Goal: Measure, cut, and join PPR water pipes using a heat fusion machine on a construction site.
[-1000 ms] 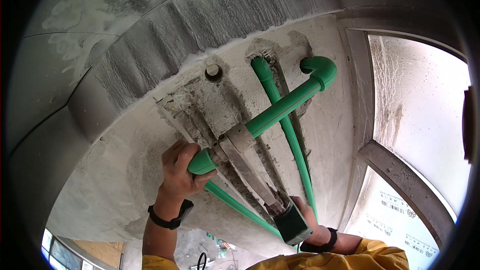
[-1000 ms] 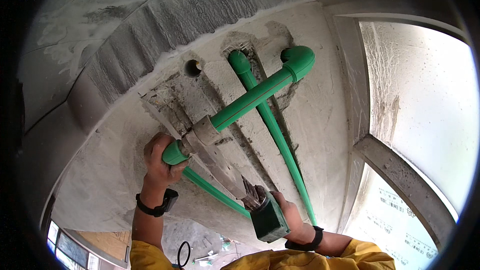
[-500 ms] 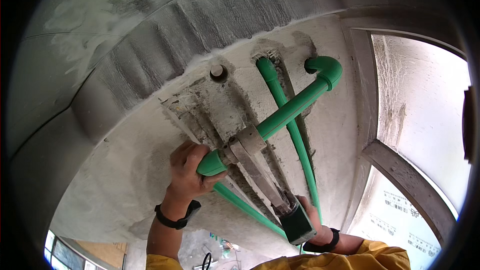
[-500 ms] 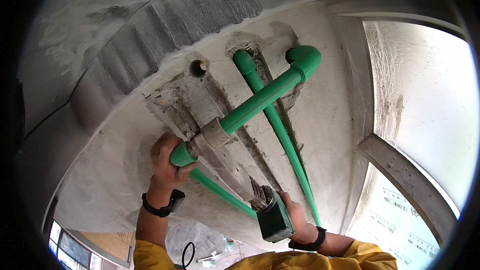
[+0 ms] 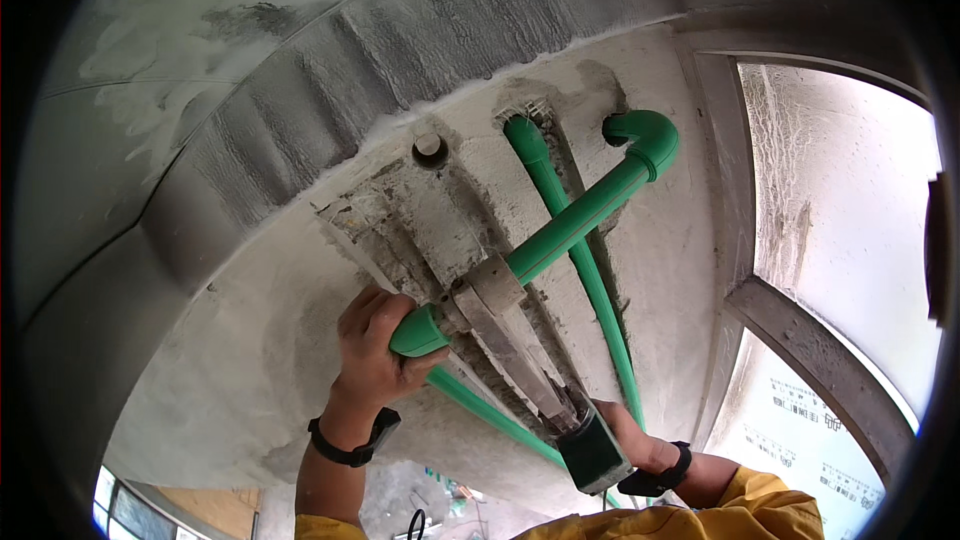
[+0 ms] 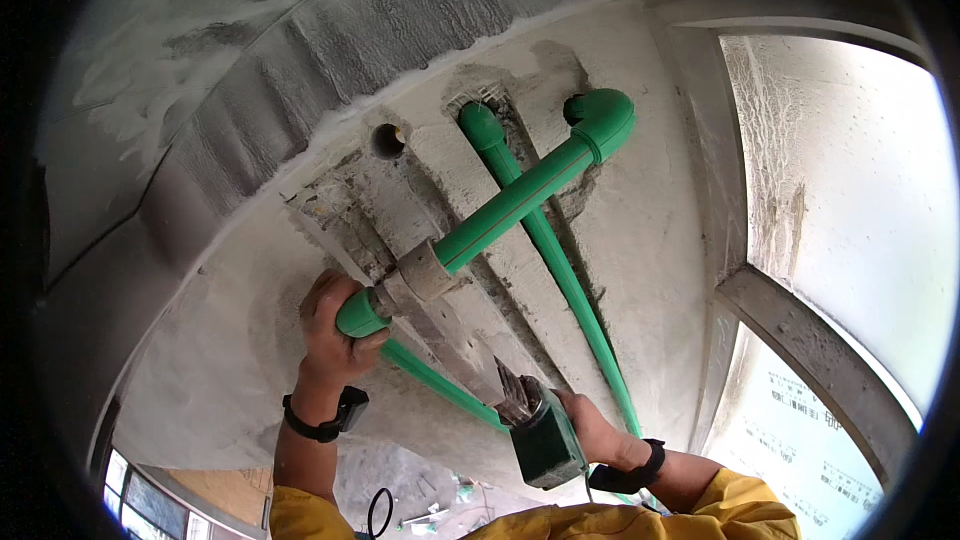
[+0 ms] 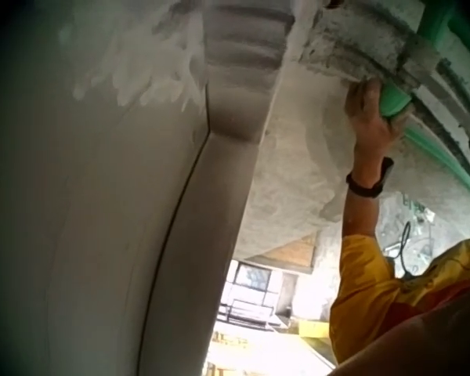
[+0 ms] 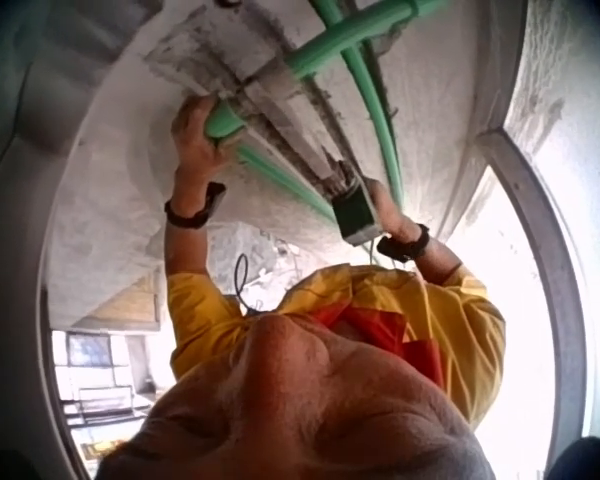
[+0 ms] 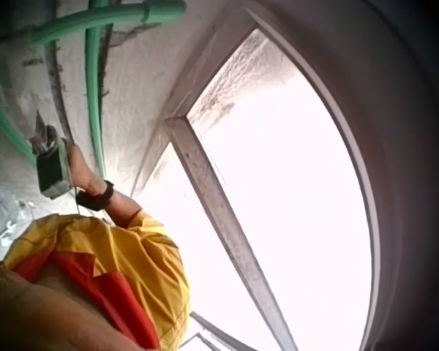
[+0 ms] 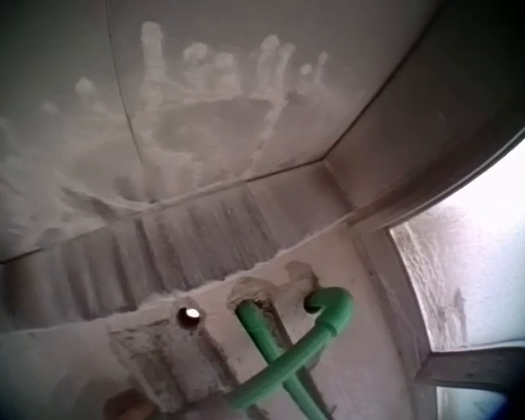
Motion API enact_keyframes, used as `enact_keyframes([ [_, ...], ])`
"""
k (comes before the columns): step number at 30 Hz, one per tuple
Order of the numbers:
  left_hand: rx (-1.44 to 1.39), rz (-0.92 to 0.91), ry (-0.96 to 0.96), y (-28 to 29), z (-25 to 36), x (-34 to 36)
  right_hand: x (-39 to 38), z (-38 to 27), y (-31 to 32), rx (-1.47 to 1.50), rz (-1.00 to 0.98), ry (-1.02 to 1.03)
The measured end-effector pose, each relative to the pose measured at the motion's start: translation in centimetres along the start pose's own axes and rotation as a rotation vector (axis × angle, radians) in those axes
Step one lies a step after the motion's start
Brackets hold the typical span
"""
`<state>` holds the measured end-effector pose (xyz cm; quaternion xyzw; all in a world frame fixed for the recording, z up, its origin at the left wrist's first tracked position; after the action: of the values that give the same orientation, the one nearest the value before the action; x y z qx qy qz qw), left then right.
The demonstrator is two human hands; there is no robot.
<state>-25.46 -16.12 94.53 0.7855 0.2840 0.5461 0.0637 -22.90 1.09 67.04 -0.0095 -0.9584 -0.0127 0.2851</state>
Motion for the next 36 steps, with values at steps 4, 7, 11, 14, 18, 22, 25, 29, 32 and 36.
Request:
enact_keyframes([
  [4, -0.010, 0.062, -0.028, 0.1, 0.1, 0.5, -0.6, -0.1, -0.1, -0.055, 0.100, -0.021],
  [7, 0.006, 0.068, -0.024, 0.0, -0.1, 0.6, -0.5, 0.2, 0.1, 0.015, 0.139, -0.032],
  [11, 0.027, 0.081, -0.042, 0.1, -0.2, 0.3, -0.7, -0.2, 0.5, 0.015, 0.156, -0.086],
  [14, 0.026, 0.065, -0.051, 0.0, 0.2, 0.6, -0.8, 0.0, 0.8, 0.000, 0.143, -0.094],
  [18, 0.046, 0.076, -0.069, 0.1, 0.2, 0.4, -0.4, -1.3, 0.3, 0.152, -0.133, -0.005],
  [22, 0.035, 0.082, -0.070, -0.2, 0.1, 0.4, -1.4, -1.0, 1.3, 0.379, -0.473, -0.238],
  [25, 0.055, 0.067, -0.069, 0.0, 0.1, 0.4, 2.5, -6.9, 8.9, -0.396, 0.036, 0.135],
  [29, 0.049, 0.053, -0.072, -0.3, 0.2, 0.3, 5.7, -25.5, 8.3, -1.091, 0.597, 1.171],
  [32, 0.063, 0.036, -0.081, 0.1, 0.3, 0.5, 12.2, -27.0, 8.2, -1.297, 0.485, 1.104],
  [36, -0.004, -0.083, -0.079, -0.6, 0.7, 2.2, 13.8, -26.7, 8.3, -1.221, 0.477, 1.132],
])
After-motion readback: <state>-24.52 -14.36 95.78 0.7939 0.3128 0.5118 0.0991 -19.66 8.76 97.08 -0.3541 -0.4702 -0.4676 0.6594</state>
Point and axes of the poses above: each hand's wrist, its own x-axis towards the middle knuckle, its own y-axis out of the back of the hand, z = x × y, the point moved 8 cm from there along x, towards the middle knuckle, and after that the axes turned 9 degrees about z, right-handed, at the moved point
